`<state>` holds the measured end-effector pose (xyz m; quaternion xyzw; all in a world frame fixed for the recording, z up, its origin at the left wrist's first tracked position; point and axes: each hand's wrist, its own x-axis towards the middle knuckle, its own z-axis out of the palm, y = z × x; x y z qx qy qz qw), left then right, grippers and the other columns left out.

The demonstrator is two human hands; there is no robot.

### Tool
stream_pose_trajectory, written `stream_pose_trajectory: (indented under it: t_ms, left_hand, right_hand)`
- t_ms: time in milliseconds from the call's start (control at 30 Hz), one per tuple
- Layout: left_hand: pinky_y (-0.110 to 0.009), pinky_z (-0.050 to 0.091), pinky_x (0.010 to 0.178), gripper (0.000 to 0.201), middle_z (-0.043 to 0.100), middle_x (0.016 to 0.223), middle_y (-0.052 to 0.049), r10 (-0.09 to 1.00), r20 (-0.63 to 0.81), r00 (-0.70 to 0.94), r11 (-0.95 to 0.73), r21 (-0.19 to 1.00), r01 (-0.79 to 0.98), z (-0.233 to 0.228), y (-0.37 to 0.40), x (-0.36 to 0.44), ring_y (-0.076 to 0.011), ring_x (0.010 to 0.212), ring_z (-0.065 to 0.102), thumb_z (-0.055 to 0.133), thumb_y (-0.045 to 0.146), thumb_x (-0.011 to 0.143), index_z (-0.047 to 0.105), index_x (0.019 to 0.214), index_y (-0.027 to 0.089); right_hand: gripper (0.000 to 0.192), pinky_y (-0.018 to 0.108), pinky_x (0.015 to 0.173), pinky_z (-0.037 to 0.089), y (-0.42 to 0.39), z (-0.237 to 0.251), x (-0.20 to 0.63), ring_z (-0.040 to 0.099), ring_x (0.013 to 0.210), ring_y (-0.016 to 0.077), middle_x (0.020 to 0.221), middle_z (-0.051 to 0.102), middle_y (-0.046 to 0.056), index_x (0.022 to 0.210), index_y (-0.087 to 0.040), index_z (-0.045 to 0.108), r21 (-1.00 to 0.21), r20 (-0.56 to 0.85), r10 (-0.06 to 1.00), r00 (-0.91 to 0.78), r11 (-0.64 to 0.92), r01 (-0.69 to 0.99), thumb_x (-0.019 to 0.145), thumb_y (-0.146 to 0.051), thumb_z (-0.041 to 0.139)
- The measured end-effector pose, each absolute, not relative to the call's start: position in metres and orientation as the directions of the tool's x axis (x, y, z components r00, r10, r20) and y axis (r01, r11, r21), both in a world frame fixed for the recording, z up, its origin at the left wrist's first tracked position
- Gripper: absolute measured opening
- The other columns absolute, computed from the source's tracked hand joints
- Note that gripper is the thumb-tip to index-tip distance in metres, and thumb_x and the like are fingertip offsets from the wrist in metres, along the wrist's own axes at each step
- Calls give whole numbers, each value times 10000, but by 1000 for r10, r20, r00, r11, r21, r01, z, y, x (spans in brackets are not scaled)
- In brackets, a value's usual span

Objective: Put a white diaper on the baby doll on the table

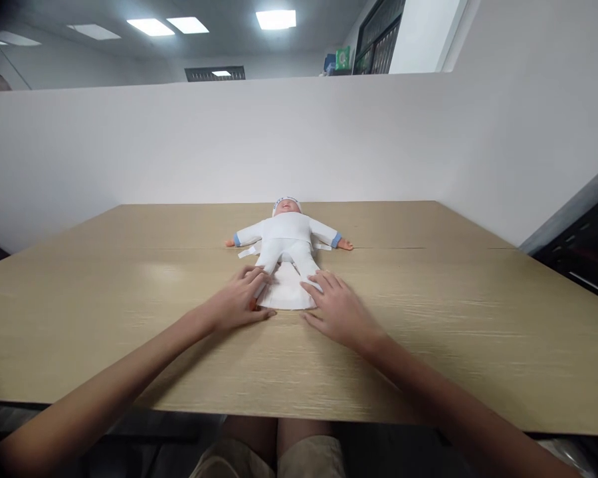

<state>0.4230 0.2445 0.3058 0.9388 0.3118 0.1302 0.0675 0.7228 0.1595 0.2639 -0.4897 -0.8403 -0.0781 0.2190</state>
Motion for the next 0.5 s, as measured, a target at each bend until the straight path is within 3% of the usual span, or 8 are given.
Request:
stream_pose_trajectory:
  t_ms: [133, 233, 367, 500]
  left_hand:
    - [-582, 506, 1149, 201, 695, 1332, -132, 639, 231, 734, -769, 146, 623, 300, 247, 432, -392, 1315, 550, 685, 261, 959, 649, 1155, 235]
    - [-568, 518, 1090, 91, 732, 1180, -116, 660, 259, 705, -751, 220, 623, 309, 254, 436, -370, 1214, 570, 586, 292, 1030, 652, 1062, 238]
    - [-516, 531, 1043, 159, 733, 1096, -85, 700, 336, 630, -710, 423, 563, 332, 280, 440, -324, 1114, 620, 558, 365, 1032, 664, 1060, 251]
    - [-495, 480, 1136, 233, 711, 1193, -84, 732, 395, 556, -667, 584, 463, 353, 325, 451, -316, 1198, 611, 575, 444, 984, 671, 1034, 238]
  right_hand:
    - [355, 584, 1127, 547, 166, 261, 717, 629, 1353, 398, 1415, 722, 204, 1358, -190, 777, -27, 463, 797, -387, 449, 893, 1061, -161, 585]
    - [279, 504, 983, 562, 178, 272, 722, 683, 1149, 353, 1191, 766, 161, 1181, -205, 791, -66, 464, 805, -369, 447, 892, 1091, -160, 531]
    - [216, 393, 815, 520, 208, 295, 731, 675, 923, 271, 948, 727, 73, 1033, -234, 708, -326, 504, 817, -281, 481, 814, 1115, -238, 508]
    - [198, 385, 929, 506, 261, 321, 733, 665, 990, 258, 1036, 710, 76, 961, -235, 655, -531, 588, 793, -159, 527, 663, 1088, -307, 522]
